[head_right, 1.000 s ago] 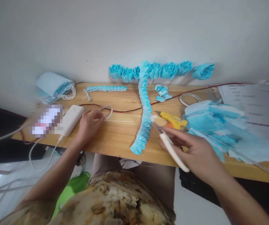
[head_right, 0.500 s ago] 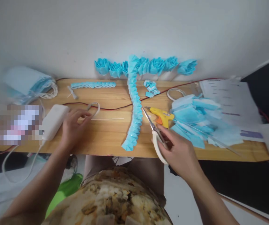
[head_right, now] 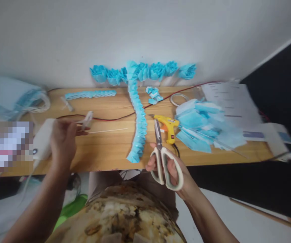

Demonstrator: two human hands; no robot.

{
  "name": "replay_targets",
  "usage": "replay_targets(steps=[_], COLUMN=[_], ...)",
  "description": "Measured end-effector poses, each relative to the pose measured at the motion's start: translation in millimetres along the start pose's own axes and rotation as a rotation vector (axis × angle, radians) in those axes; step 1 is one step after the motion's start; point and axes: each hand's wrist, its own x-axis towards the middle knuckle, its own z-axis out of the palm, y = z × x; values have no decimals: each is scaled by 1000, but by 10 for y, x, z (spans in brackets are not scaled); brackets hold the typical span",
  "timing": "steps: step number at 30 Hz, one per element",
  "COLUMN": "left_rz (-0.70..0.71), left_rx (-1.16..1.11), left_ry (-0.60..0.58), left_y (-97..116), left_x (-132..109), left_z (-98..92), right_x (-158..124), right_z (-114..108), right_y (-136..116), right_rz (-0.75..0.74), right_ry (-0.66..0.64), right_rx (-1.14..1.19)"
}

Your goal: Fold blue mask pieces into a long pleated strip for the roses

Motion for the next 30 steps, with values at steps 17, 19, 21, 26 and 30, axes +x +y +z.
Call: replay_targets(steps=[17, 19, 21, 26, 30], left_rz=[-474, -512, -533, -530, -535], left_rx=[-510, -542, -574, -624, -644], left_ry=[-569, -579, -607, -678, -690], left_y=[521, 547, 568, 547, 497], left_x=[-181, -212, -242, -304, -323], left_z=[174, 211, 240, 293, 318], right_x=[253, 273, 289, 318, 317], right_z=[599, 621, 644, 688, 687], right_y=[237, 208, 174, 127, 144], right_rz=[101, 77, 49, -14, -27], right_ry=[-641, -613, -571, -473, -434], right_rx=[175, 164, 135, 68, 56])
